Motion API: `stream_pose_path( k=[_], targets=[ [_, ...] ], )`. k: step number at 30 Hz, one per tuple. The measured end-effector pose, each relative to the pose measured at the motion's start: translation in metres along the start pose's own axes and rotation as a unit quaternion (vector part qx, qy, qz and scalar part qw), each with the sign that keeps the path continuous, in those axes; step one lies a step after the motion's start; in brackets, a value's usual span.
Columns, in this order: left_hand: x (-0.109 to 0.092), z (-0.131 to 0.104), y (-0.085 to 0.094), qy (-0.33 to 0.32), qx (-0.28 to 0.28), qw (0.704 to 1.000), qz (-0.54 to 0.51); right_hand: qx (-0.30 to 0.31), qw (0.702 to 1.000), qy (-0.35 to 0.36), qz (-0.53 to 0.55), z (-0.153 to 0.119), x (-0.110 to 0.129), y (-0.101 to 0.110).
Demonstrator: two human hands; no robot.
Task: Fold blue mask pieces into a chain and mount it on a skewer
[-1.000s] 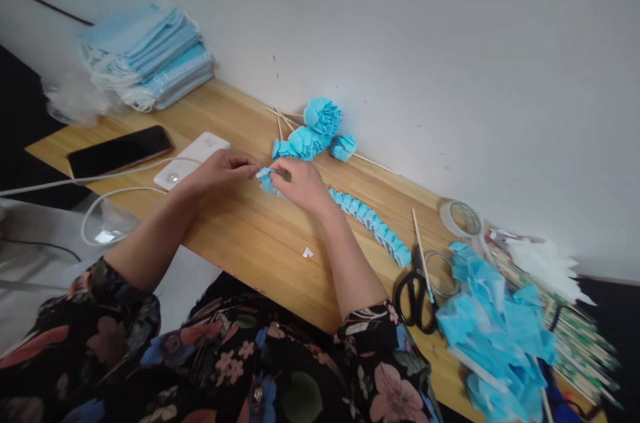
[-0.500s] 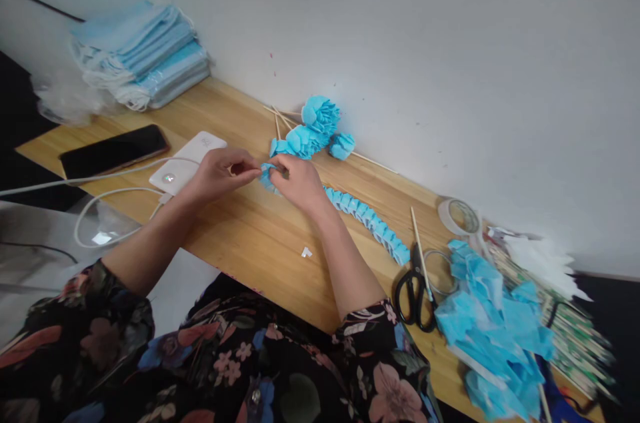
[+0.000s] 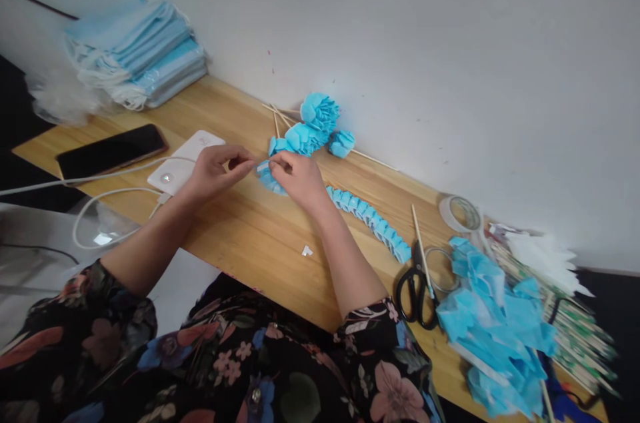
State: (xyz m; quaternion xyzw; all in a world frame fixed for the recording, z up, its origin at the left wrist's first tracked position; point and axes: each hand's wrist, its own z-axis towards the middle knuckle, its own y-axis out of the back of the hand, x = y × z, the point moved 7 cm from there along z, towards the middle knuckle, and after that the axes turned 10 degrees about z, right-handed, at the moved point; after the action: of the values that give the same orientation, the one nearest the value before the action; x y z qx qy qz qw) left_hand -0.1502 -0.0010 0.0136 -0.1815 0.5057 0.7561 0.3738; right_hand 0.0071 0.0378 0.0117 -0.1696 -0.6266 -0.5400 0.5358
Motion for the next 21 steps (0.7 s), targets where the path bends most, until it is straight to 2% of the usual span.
stream_pose_path(
  k=[4,8,11,16,21],
  targets=[
    [-0.004,-0.001,0.002,-0.006,-0.01,1.0,-0.012,-0.024,1.0,-0.011,-0.003,0.0,-0.002,0.002],
    [-0.006,-0.005,-0.007,-0.007,-0.001,1.0,-0.014,-0.034,0.999,-0.025,0.021,0.0,-0.005,0.002],
    [-0.007,-0.011,-0.011,0.017,0.01,1.0,0.011,-0.027,0.999,-0.018,0.035,0.0,-0.004,0.0],
    [-0.008,-0.014,-0.004,0.079,-0.012,0.993,0.083,-0.016,0.999,-0.01,0.037,0.0,0.0,0.0],
    [-0.007,-0.014,-0.004,0.108,-0.015,0.99,0.091,-0.004,1.0,-0.009,0.024,0.0,0.0,-0.002]
  ],
)
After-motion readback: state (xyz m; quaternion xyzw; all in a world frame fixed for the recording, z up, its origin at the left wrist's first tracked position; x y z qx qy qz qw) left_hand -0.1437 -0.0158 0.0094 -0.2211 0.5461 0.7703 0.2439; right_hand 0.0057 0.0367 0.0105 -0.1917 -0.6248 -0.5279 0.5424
